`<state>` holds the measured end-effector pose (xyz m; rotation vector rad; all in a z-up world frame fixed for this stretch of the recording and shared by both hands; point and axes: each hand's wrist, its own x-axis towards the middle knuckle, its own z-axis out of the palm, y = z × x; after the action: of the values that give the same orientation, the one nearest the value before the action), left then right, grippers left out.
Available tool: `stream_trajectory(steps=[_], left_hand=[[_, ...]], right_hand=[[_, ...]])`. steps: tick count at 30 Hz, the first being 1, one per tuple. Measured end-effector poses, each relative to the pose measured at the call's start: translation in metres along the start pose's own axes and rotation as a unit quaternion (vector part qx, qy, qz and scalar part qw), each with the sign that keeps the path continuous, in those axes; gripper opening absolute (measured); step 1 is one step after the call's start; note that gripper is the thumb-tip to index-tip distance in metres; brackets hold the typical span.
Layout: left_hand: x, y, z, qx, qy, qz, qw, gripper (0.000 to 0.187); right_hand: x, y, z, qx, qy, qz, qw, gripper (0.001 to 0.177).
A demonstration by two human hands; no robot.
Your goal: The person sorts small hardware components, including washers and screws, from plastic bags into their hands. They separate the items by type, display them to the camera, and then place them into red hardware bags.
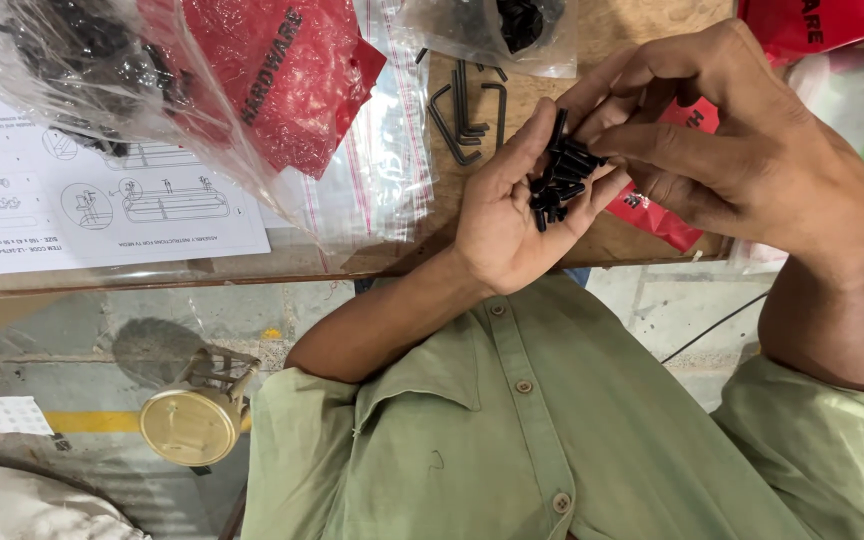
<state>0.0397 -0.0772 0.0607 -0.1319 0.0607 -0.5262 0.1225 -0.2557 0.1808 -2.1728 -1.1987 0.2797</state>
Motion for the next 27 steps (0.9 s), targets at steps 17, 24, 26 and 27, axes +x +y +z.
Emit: stream_trajectory(steps=[17,24,26,27], left_hand=[[0.000,0.008,0.014,0.017,-0.025,-0.030,0.999,0.048],[0.003,0.008,0.027,0.023,-0.003,-0.041,0.999,0.056],[0.005,0.008,0.036,0.014,-0.004,-0.042,0.999,0.056],[0.006,0.009,0.041,0.003,0.014,-0.043,0.999,0.060]], right_hand=[[-0.011,0.001,0.014,-0.047,0.074,0.001,0.996,0.028],[-0.015,0.004,0.016,-0.040,0.094,-0.011,0.995,0.033],[-0.016,0.003,0.017,-0.051,0.101,-0.007,0.993,0.033],[-0.016,0.004,0.017,-0.053,0.104,-0.009,0.993,0.032]])
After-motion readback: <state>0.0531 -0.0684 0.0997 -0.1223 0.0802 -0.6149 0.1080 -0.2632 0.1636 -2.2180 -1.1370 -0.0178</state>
